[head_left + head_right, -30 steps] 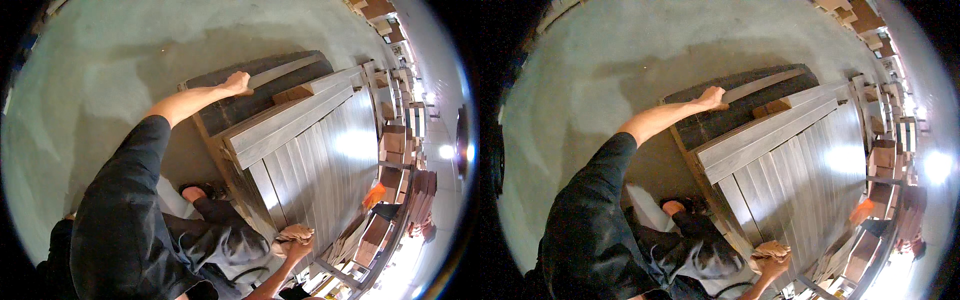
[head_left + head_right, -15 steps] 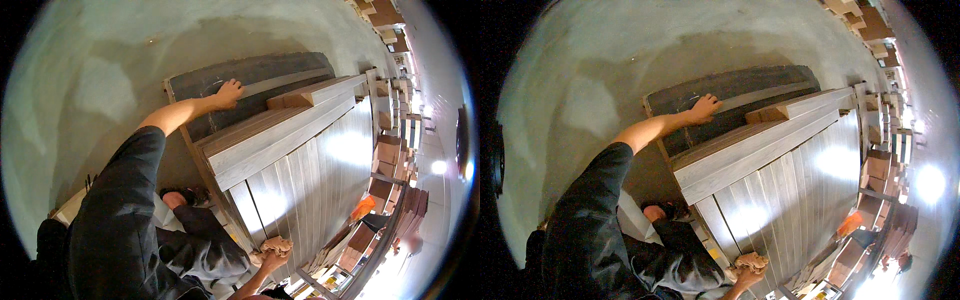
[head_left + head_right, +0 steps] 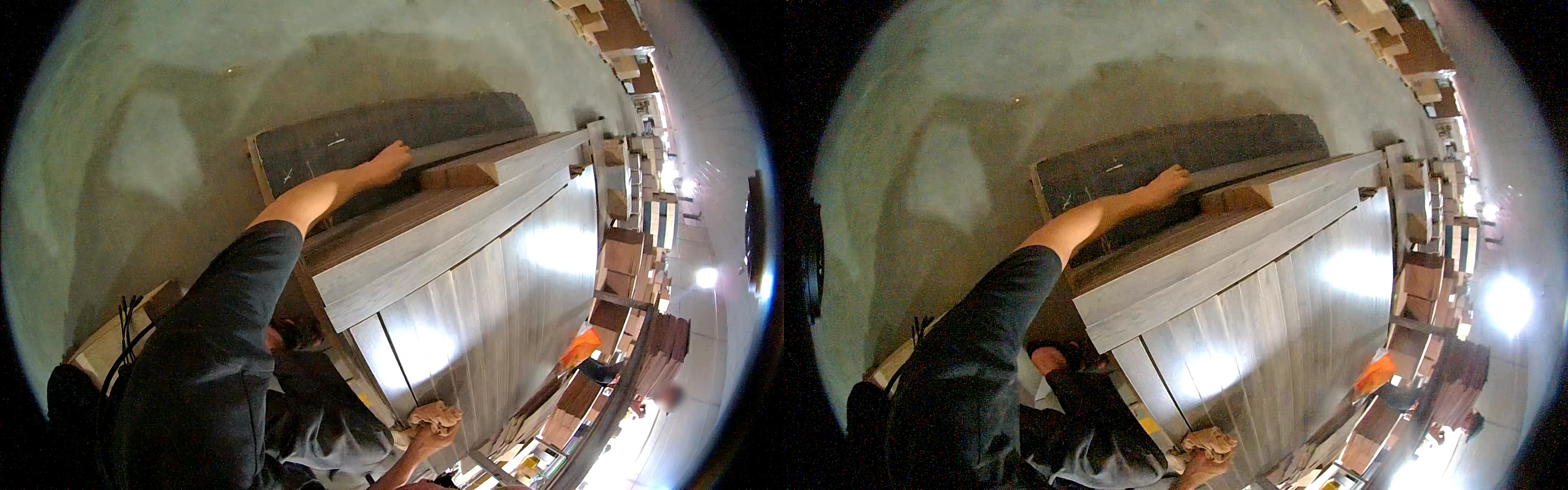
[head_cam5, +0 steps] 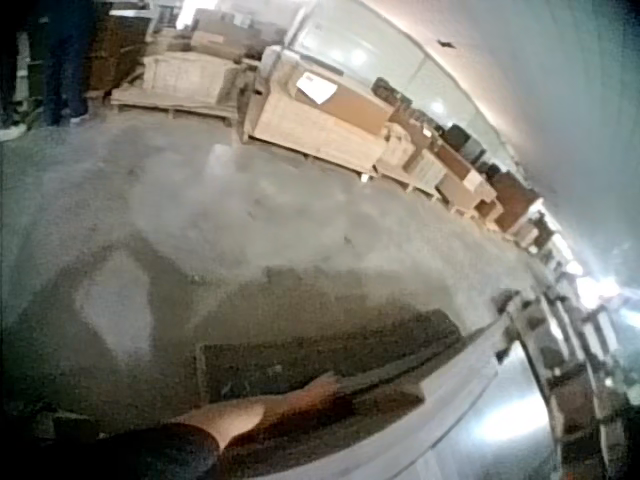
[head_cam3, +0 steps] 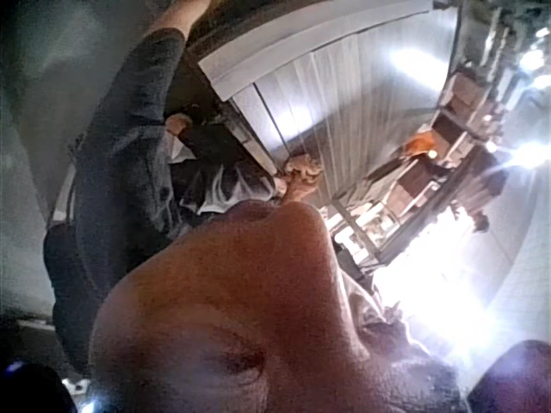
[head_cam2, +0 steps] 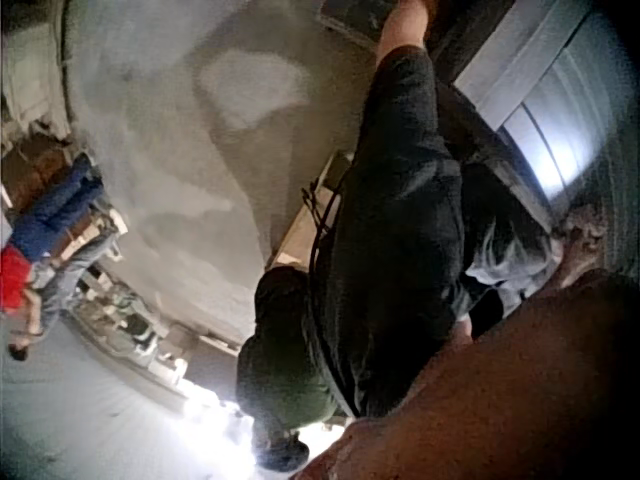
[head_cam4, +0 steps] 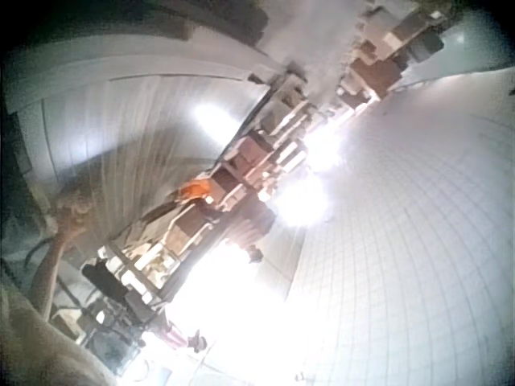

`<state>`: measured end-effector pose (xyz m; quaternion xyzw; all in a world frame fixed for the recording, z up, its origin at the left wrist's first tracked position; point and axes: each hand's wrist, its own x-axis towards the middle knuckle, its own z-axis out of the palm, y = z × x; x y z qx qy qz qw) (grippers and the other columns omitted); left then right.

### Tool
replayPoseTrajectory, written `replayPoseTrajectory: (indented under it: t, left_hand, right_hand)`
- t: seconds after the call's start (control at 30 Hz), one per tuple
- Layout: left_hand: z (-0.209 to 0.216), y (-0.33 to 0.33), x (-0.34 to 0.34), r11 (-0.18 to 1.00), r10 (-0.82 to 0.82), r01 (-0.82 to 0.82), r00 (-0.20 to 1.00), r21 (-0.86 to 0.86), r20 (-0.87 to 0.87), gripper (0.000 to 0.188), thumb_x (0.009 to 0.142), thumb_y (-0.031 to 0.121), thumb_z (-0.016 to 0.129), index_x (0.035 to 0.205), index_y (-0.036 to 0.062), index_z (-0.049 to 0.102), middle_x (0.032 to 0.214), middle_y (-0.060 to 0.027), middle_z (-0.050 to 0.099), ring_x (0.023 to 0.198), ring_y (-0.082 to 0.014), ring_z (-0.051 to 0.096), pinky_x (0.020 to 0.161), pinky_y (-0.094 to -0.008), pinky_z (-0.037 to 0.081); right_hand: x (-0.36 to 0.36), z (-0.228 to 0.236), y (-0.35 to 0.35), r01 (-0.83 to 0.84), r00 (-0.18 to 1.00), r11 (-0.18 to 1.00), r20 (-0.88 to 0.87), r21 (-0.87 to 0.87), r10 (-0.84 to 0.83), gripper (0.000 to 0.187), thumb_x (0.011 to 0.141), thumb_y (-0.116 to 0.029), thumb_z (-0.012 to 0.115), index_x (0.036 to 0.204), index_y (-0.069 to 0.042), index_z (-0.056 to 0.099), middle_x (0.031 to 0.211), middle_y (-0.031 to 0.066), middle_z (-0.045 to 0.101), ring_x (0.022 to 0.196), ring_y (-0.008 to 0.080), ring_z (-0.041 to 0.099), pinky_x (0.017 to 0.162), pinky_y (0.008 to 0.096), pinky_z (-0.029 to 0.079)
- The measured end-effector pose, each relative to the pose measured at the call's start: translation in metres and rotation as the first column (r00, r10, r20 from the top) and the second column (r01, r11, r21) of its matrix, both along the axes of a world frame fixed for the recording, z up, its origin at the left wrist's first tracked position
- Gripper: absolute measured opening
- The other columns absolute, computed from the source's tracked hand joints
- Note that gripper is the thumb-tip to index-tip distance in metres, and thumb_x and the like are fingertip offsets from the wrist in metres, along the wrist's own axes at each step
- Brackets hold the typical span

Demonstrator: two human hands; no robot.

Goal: The person wipes long metal strips with a cloth, cleaning them one by one, and then places each strip onto a stack on a wooden pallet.

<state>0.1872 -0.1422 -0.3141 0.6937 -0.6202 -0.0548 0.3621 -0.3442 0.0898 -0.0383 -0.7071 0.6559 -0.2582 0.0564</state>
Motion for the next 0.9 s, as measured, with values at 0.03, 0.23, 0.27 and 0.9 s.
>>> replayPoseTrajectory:
  t: [0.03, 0.23, 0.27, 0.9]
  left_hand:
    - [-0.005, -0.001, 0.003, 1.0, -0.004, 0.004, 1.0, -0.008, -0.007, 0.032, 0.068, -0.001, 0.065, 0.1, 0.002, 0.063, 0.101, -0.0192, 0.06, 0.097, -0.0381, 0.054, 0.086, -0.0476, 0.044]
    - [-0.009, -0.031, 0.012, 0.996, -0.082, 0.081, 0.997, -0.039, -0.015, 0.025, 0.068, 0.001, 0.065, 0.093, 0.0011, 0.062, 0.092, -0.0193, 0.061, 0.092, -0.0397, 0.055, 0.085, -0.0493, 0.044]
    - [-0.016, -0.032, 0.019, 0.997, -0.079, 0.079, 0.997, -0.019, -0.007, 0.025, 0.068, 0.0, 0.065, 0.092, 0.001, 0.062, 0.093, -0.0191, 0.062, 0.092, -0.0403, 0.055, 0.084, -0.0494, 0.044]
    - [-0.009, -0.061, 0.017, 0.992, -0.049, 0.054, 0.998, 0.113, -0.047, 0.028, 0.065, 0.001, 0.065, 0.093, 0.0043, 0.067, 0.093, -0.0193, 0.066, 0.103, -0.0431, 0.056, 0.087, -0.0513, 0.046]
  right_hand:
    - [-0.001, 0.0, -0.004, -0.023, 1.0, 1.0, -0.018, 0.017, 0.024, 0.039, 0.086, -0.031, 0.06, 0.101, 0.005, 0.056, 0.082, 0.0158, 0.06, 0.07, 0.0227, 0.056, 0.064, 0.037, 0.046]
    - [-0.004, -0.004, -0.007, -0.059, 0.993, 0.998, -0.097, 0.006, 0.06, 0.046, 0.088, -0.034, 0.06, 0.11, 0.006, 0.058, 0.086, 0.018, 0.062, 0.074, 0.0232, 0.058, 0.067, 0.0395, 0.048]
    - [-0.004, -0.003, -0.007, -0.057, 0.993, 0.998, -0.105, 0.02, 0.059, 0.046, 0.088, -0.034, 0.061, 0.11, 0.005, 0.058, 0.087, 0.0175, 0.062, 0.075, 0.0229, 0.058, 0.068, 0.0396, 0.048]
    - [-0.005, -0.003, -0.011, -0.026, 0.998, 1.0, -0.062, 0.0, 0.026, 0.045, 0.083, -0.03, 0.066, 0.109, 0.006, 0.057, 0.09, 0.0134, 0.061, 0.079, 0.0226, 0.056, 0.072, 0.0387, 0.047]
